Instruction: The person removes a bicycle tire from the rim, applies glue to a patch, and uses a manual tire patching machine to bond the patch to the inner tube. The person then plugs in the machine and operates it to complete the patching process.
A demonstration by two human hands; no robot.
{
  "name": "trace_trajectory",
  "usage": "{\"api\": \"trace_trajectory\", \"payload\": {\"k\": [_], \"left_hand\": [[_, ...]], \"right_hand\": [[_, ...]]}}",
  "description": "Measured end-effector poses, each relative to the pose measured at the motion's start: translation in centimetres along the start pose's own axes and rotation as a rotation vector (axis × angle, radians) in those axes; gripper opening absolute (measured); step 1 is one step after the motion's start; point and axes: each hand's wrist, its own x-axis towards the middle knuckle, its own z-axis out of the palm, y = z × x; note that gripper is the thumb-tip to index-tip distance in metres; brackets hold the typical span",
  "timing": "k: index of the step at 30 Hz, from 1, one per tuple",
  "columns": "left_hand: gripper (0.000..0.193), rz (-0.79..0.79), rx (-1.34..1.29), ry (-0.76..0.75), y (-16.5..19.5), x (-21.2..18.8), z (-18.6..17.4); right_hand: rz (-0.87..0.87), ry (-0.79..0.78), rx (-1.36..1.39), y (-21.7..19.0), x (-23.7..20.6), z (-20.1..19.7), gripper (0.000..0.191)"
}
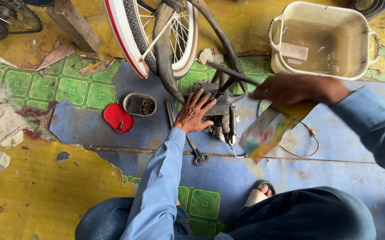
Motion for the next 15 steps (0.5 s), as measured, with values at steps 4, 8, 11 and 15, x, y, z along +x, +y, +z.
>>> {"api": "trace_trajectory", "payload": {"k": [4, 8, 11, 15], "left_hand": [[0.095, -0.019, 0.006, -0.036, 0.1, 0.1, -0.5], [0.088, -0.03, 0.132, -0.211, 0.1, 0.5, -2.1], [0.092, -0.027, 0.035, -0.147, -0.1, 0.7, -3.3], [0.111, 0.037, 0.247, -0.166, -0.7, 1.2, -3.9]], "right_hand": [[0.594, 0.07, 0.056, 1.9, 2.5, -0.6, 0.06], [0.237, 0.308, -0.011, 0.1, 6.0, -2.0, 0.063], [0.432, 0.182, 0.235, -1.9, 7.8, -3.5, 0.066], [0.106, 0.1, 0.184, -4.3, 8.8, -3.3, 0.066]]}}
